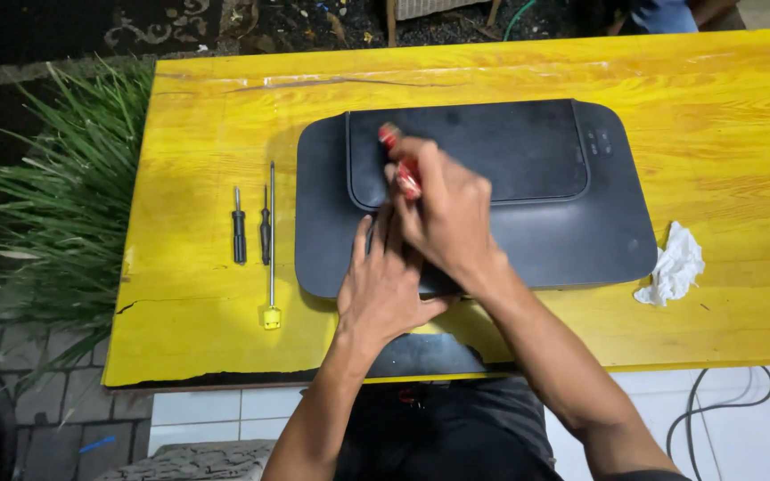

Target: Cleaning the exterior and interior of a printer using a paintbrush to remove dust and debris.

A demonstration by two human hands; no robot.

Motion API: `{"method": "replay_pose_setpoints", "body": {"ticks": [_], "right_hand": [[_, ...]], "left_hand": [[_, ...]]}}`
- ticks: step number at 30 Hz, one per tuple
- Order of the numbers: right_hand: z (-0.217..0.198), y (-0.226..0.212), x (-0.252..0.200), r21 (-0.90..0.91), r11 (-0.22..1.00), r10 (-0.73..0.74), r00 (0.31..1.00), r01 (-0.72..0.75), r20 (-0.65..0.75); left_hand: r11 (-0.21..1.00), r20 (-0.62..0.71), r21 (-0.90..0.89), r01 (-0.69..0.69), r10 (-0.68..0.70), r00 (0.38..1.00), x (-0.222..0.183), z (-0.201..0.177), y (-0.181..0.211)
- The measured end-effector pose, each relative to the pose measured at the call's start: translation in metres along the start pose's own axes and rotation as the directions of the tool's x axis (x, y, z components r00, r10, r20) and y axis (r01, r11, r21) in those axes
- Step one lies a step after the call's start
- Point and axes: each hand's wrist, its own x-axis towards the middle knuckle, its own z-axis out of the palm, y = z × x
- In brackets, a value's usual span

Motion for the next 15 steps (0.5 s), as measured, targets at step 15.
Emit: {"method": "replay_pose_setpoints", "body": {"ticks": [15], "right_hand": [[-0.11, 0.104, -0.012, -0.254, 0.963, 0.045, 0.98, -0.095, -0.193]], "left_hand": [[0.974, 0.065, 0.228, 0.0, -0.015, 0.998, -0.005, 0.002, -0.003]]}}
